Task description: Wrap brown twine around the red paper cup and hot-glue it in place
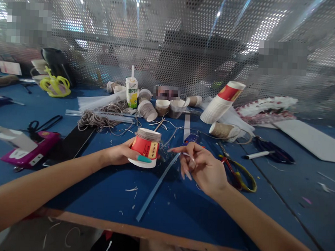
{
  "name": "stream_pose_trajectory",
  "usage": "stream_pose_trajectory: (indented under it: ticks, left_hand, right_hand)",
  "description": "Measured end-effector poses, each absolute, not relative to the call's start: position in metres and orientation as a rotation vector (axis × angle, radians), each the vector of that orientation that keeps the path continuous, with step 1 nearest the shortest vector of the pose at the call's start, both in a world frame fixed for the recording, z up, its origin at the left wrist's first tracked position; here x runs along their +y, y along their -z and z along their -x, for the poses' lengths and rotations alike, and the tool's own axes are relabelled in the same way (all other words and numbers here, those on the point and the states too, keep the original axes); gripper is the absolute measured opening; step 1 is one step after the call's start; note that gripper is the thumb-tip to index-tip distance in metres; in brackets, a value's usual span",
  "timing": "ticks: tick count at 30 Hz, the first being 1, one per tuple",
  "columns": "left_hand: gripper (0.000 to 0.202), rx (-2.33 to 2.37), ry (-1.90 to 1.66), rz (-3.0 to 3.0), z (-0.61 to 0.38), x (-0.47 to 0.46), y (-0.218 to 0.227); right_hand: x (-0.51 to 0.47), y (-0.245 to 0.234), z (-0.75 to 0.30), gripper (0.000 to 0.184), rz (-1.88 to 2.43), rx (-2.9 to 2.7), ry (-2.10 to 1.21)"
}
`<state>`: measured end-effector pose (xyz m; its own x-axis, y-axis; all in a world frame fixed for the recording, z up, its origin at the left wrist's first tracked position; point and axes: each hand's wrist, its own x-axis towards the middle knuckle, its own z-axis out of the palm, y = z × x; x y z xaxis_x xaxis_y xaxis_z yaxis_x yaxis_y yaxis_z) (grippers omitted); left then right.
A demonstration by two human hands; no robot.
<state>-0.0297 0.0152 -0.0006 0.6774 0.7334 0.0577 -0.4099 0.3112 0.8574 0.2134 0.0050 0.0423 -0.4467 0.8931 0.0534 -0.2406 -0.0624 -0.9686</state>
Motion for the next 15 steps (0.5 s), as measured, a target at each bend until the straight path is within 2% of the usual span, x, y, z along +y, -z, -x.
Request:
stream_pose_trajectory:
  ticks: [2, 4, 7, 9, 12, 15]
  left_hand:
    - [0.058, 0.400, -0.808, -0.996, 0.029, 0.015, -0.002]
    - [0.057, 0.427, -0.842, -1.004, 0.027, 0.015, -0.004]
    - [0.059, 0.442, -0.855, -1.019, 0.026, 0.015, -0.008]
    - [0.063, 0.429, -0.841, -1.008, 0.026, 0.015, -0.009]
    - [0.066, 0.411, -0.849, -0.947, 0.027, 0.016, -0.005]
    - [0.062, 0.459, -0.870, -0.888, 0.026, 0.017, 0.000]
  right_hand:
    - [0.012, -0.040, -0.219, 0.012, 0.905, -1.441, -1.290]
    - [0.021, -0.038, -0.224, 0.016, 1.114, -1.605, -0.759]
    - [0.032, -0.036, -0.233, 0.033, 1.458, -1.830, -0.053]
    - [0.038, -0.033, -0.238, 0.045, 1.707, -1.940, 0.035]
    - [0.046, -0.025, -0.247, 0.058, 1.944, -2.011, -0.019]
    - [0.053, -0.017, -0.254, 0.058, 1.902, -2.046, 0.109]
